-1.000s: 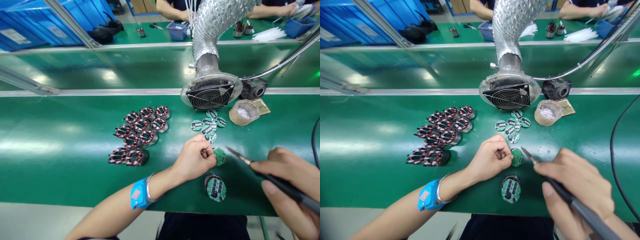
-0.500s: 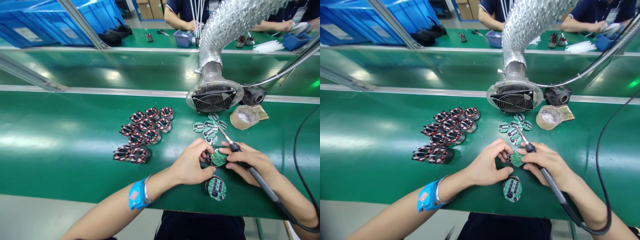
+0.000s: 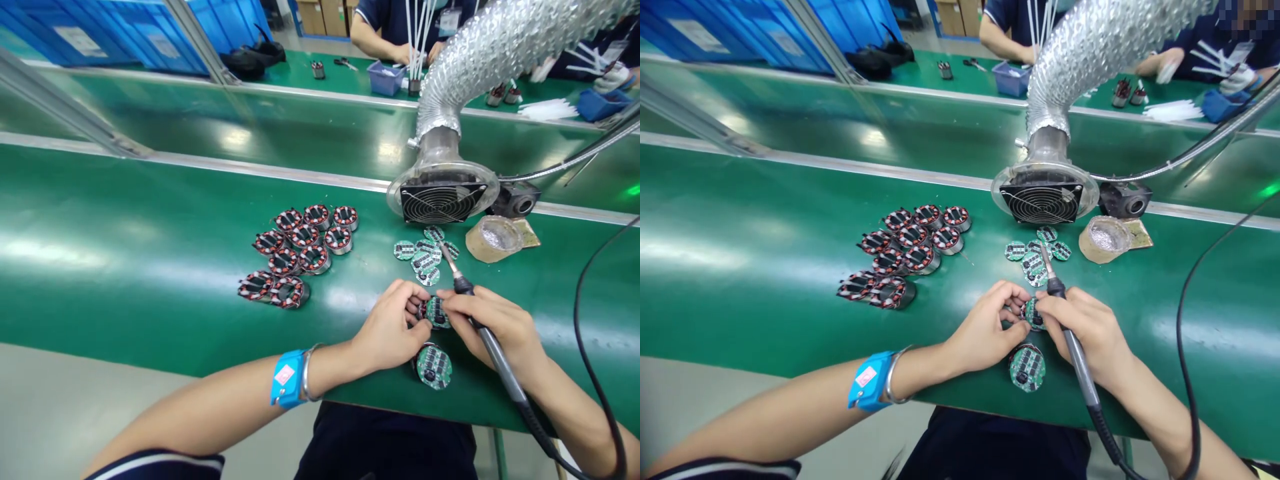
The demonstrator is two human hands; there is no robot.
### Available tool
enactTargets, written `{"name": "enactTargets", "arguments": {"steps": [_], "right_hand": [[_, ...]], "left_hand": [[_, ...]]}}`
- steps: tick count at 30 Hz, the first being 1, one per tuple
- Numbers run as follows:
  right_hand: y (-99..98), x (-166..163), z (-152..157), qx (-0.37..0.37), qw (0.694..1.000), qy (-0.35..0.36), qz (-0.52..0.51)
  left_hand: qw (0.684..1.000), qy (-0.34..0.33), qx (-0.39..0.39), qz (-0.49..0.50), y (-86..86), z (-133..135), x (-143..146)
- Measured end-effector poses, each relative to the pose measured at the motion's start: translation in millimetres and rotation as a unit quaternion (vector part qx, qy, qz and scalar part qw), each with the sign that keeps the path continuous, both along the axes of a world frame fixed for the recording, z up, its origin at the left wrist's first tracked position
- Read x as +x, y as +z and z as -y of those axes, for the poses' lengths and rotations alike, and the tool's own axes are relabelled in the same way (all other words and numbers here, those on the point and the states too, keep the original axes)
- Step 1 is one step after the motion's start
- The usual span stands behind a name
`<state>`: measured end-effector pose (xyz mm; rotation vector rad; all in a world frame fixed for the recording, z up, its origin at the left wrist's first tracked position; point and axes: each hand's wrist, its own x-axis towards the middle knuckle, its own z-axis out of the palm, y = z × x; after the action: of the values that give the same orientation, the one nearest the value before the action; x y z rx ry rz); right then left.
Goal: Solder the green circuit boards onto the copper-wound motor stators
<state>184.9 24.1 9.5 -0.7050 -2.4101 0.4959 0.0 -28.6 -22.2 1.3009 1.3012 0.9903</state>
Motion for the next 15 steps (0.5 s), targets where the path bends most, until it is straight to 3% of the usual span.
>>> {"name": "enactTargets", "arguments": {"steps": [5,15], "right_hand": [[4.1,12,0,-0.028,0.997,0.047,0.052],[0.0,14,-23,-0.116,0.987,0.094,0.055]], "left_hand": [[1.000,0.008,-0.007,0.011,-0.5,2,-2],[1.000,-0.005,-0.001,0.025,-1.2,0,-9]]}}
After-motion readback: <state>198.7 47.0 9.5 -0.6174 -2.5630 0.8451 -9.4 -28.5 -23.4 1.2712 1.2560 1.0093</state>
